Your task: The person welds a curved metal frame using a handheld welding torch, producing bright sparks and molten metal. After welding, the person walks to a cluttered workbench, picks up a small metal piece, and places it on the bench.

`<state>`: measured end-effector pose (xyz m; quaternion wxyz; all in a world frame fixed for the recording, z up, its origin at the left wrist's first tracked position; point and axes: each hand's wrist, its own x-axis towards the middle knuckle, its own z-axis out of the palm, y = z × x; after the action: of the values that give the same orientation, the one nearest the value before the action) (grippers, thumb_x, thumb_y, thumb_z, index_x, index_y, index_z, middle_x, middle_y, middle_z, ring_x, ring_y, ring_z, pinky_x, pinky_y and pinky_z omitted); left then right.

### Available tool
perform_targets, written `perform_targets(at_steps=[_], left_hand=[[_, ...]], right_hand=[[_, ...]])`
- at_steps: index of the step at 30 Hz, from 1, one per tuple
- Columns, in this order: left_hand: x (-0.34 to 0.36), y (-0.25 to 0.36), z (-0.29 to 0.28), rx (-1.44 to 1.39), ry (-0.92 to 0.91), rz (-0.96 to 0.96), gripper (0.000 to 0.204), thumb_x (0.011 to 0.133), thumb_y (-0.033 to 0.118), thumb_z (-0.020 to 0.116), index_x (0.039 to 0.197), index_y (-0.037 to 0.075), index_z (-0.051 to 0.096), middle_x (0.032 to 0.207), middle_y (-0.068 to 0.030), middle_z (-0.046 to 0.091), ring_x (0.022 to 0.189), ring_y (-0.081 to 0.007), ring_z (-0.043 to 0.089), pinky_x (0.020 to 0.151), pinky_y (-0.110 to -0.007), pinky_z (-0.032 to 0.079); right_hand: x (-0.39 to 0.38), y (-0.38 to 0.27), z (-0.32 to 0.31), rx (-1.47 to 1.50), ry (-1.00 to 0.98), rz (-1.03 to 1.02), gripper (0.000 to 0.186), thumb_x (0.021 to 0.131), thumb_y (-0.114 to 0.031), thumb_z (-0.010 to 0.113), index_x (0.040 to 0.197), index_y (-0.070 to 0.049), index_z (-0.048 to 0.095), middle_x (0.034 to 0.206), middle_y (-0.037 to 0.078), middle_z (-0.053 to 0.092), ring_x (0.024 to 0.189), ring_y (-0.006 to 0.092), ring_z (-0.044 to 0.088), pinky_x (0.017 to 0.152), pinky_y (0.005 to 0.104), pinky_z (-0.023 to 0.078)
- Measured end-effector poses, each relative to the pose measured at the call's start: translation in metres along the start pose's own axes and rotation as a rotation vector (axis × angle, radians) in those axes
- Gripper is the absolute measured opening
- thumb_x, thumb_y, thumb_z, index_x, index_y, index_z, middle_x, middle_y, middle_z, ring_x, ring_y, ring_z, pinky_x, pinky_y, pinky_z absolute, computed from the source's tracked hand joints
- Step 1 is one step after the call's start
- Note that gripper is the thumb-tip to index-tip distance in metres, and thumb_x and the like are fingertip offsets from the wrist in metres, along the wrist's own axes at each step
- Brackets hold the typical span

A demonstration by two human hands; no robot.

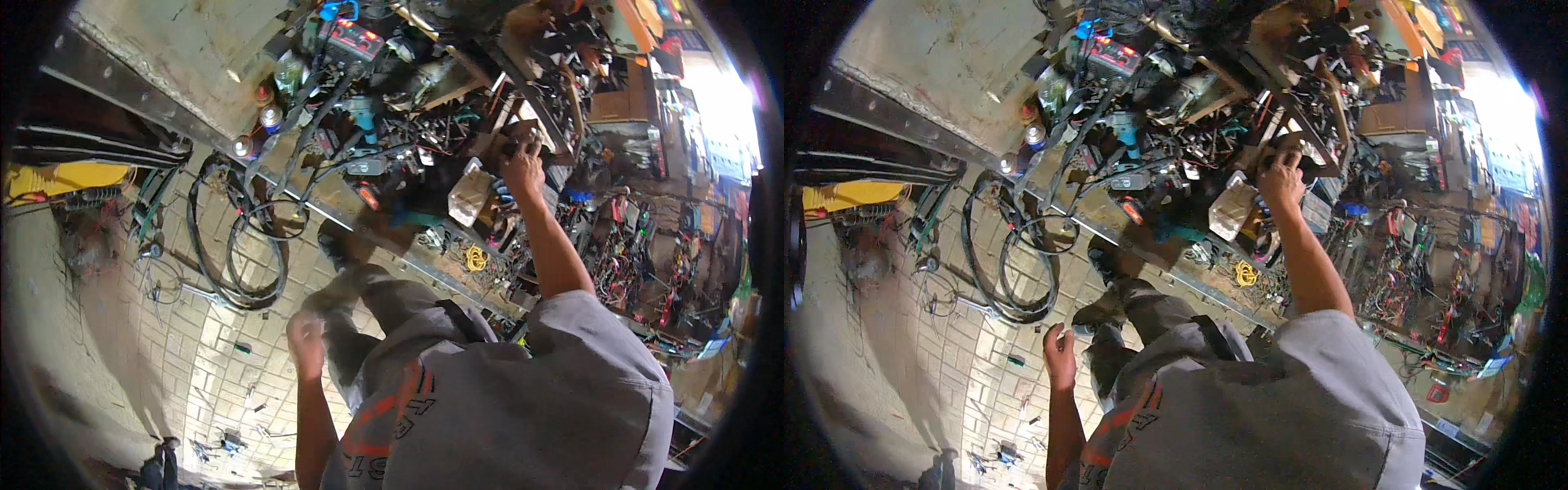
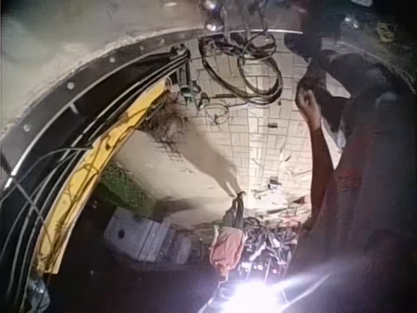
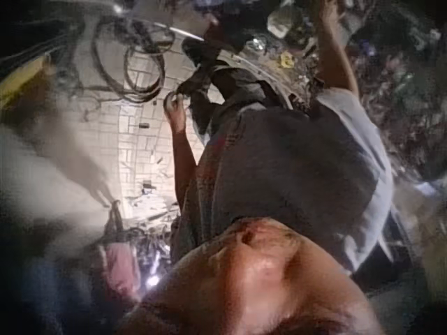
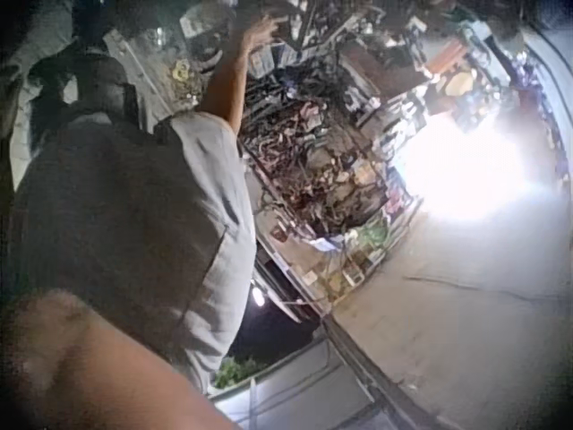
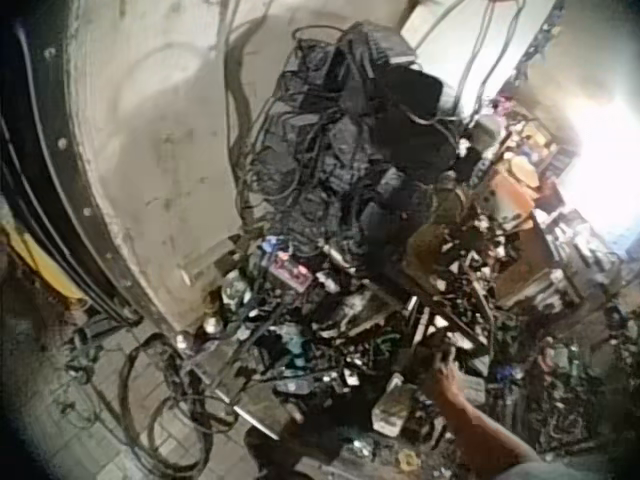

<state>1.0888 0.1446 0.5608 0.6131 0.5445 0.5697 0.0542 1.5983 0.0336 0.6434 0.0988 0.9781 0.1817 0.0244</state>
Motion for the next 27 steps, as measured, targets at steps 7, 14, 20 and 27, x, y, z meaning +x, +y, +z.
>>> perform_targets(at_steps=[7,14,20,27], left_hand=[[-0.016,-0.062,0.005,0.108,0.041,-0.080,0.033,0.086,0.014,0.062,0.114,-0.002,0.056,0.115,-0.0189,0.054,0.096,-0.0271,0.058,0.080,-0.036,0.049],[-0.046,-0.097,-0.013,0.095,0.116,-0.481,0.039,0.082,0.023,0.063,0.112,-0.002,0.059,0.117,-0.0167,0.054,0.098,-0.0247,0.057,0.084,-0.035,0.047],[-0.028,-0.090,-0.014,0.146,0.094,-0.473,0.037,0.084,0.023,0.060,0.109,-0.003,0.060,0.110,-0.0187,0.058,0.098,-0.0273,0.058,0.084,-0.036,0.047],[0.000,-0.054,-0.002,0.111,0.009,-0.411,0.034,0.086,0.019,0.062,0.108,-0.006,0.058,0.088,-0.0130,0.061,0.074,-0.0159,0.058,0.068,-0.029,0.047]], right_hand=[[-0.045,-0.125,0.202,1.166,-0.986,0.754,0.059,0.075,-0.044,0.075,0.114,-0.008,0.050,0.100,0.011,0.057,0.080,0.0267,0.056,0.080,0.0487,0.048],[-0.025,-0.232,0.257,1.855,-0.864,0.836,0.033,0.081,-0.024,0.073,0.100,-0.006,0.053,0.076,0.007,0.053,0.064,0.0222,0.056,0.058,0.0381,0.052],[0.115,-0.213,0.187,1.584,-0.365,0.214,0.042,0.092,-0.039,0.053,0.082,0.002,0.054,0.057,0.010,0.051,0.047,0.0217,0.052,0.047,0.0360,0.045],[0.283,-0.186,0.143,1.682,-0.007,0.087,0.031,0.090,-0.031,0.060,0.092,-0.001,0.053,0.065,0.010,0.052,0.055,0.0226,0.055,0.051,0.0356,0.045]])
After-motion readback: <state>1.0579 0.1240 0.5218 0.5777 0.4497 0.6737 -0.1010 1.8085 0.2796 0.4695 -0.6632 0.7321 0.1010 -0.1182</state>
